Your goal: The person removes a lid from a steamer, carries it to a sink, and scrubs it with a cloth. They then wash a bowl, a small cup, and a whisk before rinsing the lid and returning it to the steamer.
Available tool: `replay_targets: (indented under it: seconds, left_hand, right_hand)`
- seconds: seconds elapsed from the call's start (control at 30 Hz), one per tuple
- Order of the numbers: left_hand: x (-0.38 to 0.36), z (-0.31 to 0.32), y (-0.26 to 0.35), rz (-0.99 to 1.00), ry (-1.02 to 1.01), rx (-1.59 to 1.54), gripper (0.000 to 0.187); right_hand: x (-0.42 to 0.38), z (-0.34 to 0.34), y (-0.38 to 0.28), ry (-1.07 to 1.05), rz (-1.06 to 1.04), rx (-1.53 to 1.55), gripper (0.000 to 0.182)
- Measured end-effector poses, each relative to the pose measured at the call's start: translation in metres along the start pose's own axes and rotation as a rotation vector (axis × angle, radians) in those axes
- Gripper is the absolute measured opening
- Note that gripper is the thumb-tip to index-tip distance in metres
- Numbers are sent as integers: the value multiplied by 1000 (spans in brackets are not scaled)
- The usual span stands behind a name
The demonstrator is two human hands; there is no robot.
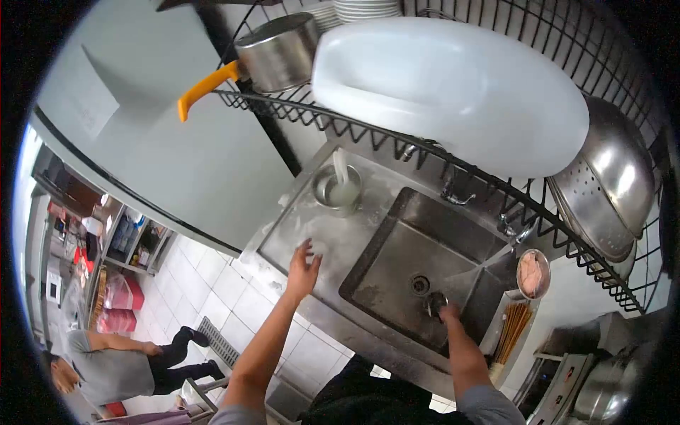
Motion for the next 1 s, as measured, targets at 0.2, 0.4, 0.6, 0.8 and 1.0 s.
replay_targets:
  seconds: [0.2,0.4,0.6,0.8,1.0]
  left_hand:
    - [109,62,-11,-551,-28,-581,60]
    - [167,86,-6,-668,-200,-788,64]
    - [198,93,-31,-613,-118,-1138,63]
    - [157,26,-26,-423,-36,-644,59]
    - [64,0,-43,-310,117,-477,36]
  right_hand:
    - [-37,-130,-122,-313,-241,226,29]
    - [-107,-251,-278,-381,-378,370,23]
    - [-65,-176,-377,-270,-610,259,21]
    - [-93,-157,-461,-343,-397,409,27]
    - [-70,-124,-430,-401,-186,1426,31]
Point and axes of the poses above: each hand's wrist, its own x-axis towards the middle knuckle, its own z-axis out of the palm, y = z × x, the point moved 3 cm from there along x, towards the middle knuckle, and after that the axes turned 10 degrees about y, right-handed, at the moved point
